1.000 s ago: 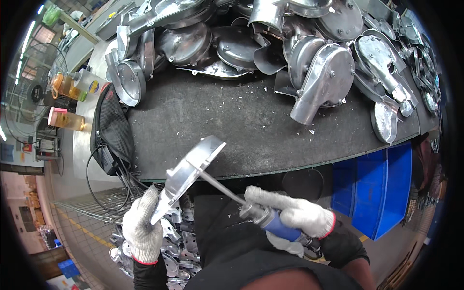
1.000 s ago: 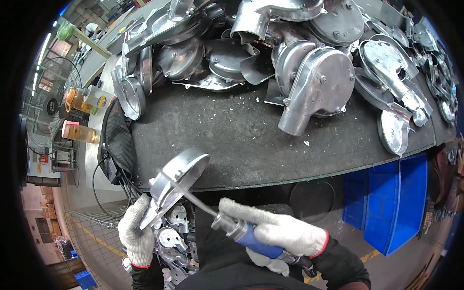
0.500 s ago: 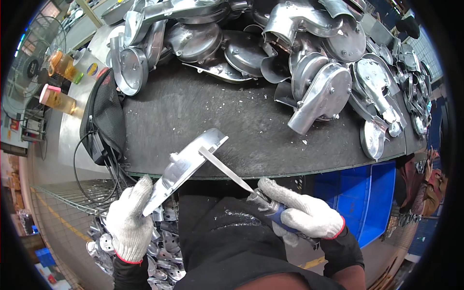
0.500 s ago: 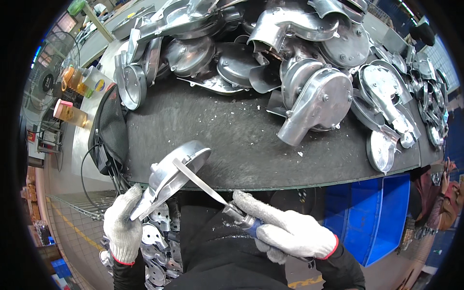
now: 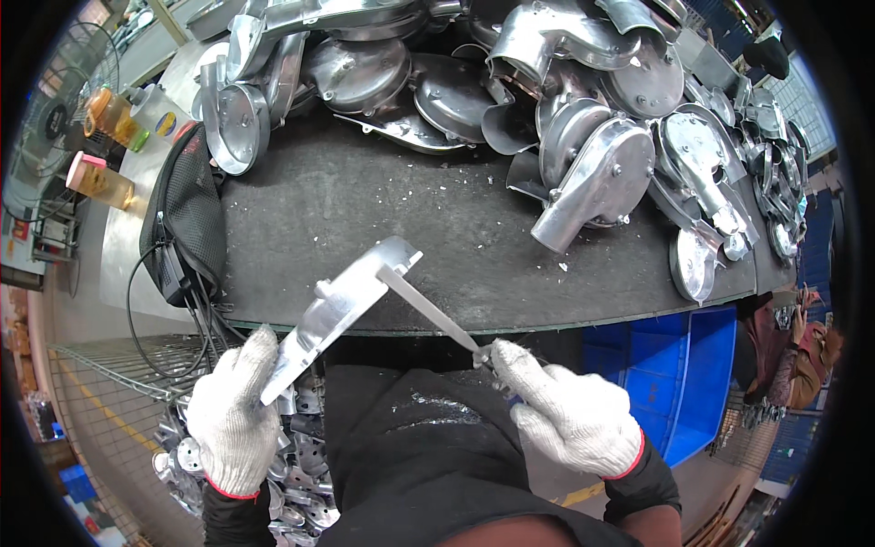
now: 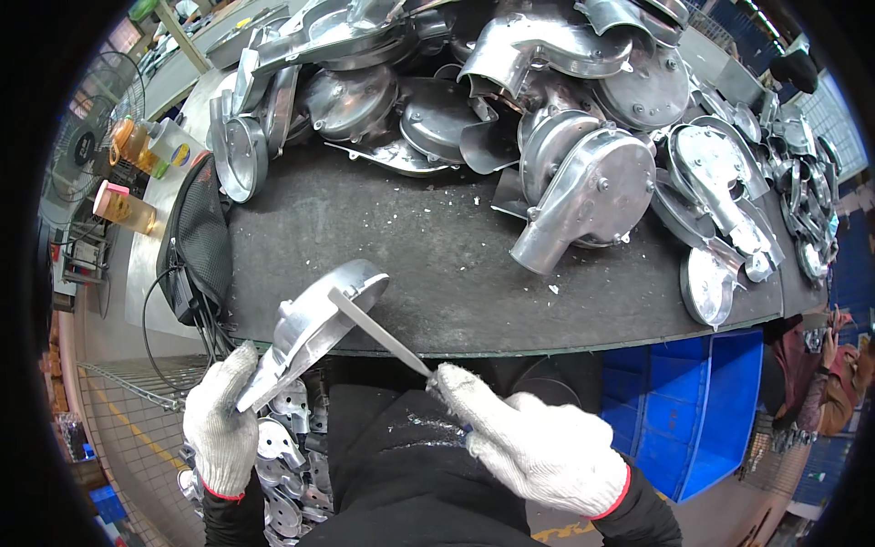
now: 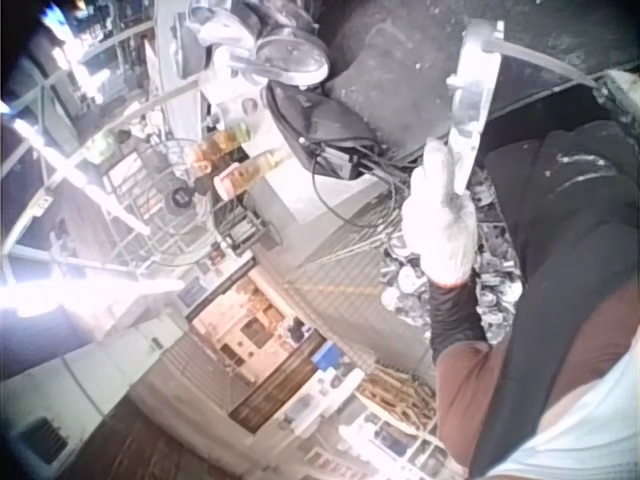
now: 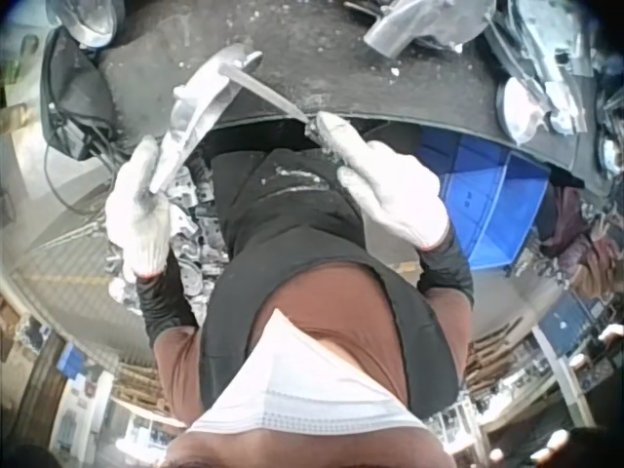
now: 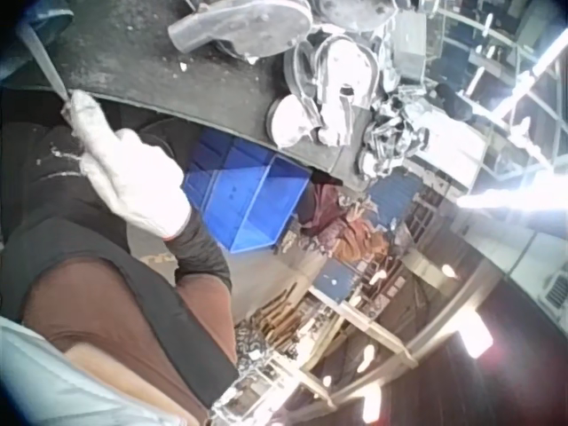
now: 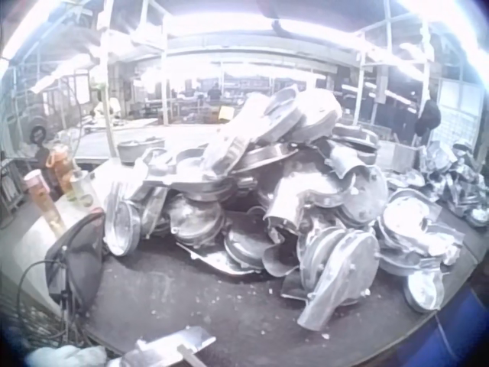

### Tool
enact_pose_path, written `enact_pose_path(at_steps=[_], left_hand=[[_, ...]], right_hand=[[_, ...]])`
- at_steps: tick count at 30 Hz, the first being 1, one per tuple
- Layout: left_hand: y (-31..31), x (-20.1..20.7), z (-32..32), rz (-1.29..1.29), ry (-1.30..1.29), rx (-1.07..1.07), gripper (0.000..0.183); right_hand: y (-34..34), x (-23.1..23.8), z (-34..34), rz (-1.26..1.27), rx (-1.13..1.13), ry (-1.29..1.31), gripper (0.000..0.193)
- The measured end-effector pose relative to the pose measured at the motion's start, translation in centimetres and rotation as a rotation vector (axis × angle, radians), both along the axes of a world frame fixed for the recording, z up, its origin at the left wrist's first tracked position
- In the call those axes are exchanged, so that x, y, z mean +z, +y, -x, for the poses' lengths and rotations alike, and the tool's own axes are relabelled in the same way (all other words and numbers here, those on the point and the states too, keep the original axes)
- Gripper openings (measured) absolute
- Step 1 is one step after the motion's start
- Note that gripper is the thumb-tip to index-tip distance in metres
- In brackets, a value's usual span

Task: The person deburrs metal casing parts, filing the edges and inner surfaces of each piece using a handheld power file tool.

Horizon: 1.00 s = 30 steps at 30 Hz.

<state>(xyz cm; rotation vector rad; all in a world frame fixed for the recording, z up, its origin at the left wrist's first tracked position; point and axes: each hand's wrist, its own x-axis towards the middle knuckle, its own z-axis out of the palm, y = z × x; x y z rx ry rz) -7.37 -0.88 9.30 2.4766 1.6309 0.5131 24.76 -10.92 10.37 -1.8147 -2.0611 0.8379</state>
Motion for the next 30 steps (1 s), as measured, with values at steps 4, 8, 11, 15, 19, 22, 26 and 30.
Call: enact_pose_path(at_steps=[4, 8, 11, 15, 19, 22, 26, 30], left_hand=[[-0.3, 0.5, -0.2, -0.011, 0.017, -0.019, 0.06], [-0.6, 1.2, -1.1, -0.006, 0.063, -0.004, 0.061], [-0.7, 1.4, -2.3, 0.028, 0.002, 0.059, 0.054], [-0.7, 1.4, -3.5, 0.093, -0.154, 0.188, 0.041], [-0.4, 1.5, -3.3, 0.104, -0.119, 0.201, 0.04], [-0.1, 1.6, -2.8, 0.053, -0.018, 0.112, 0.044], [-0.1, 1.7, -2.6, 0.049, 0.031, 0.091, 0.043], [0.0, 2.1, -2.5, 0.045, 0.075, 0.072, 0.042]], right_hand=[[-0.5, 0.2, 0.3, -0.142, -0.085, -0.292, 0.068], [-0.5, 0.3, -0.1, -0.145, -0.195, -0.213, 0.073], [-0.9, 0.0, 0.0, -0.105, -0.161, -0.072, 0.072], [-1.1, -0.1, 0.7, 0.046, -0.021, 0.006, 0.07], [-0.4, 0.1, 2.1, 0.103, 0.041, 0.112, 0.068], [-0.1, 0.7, 3.5, 0.118, 0.071, -0.05, 0.068], [0.4, 0.9, 4.9, -0.028, 0.125, -0.365, 0.071], [1.1, 0.3, 5.1, -0.403, 0.102, -0.568, 0.063]])
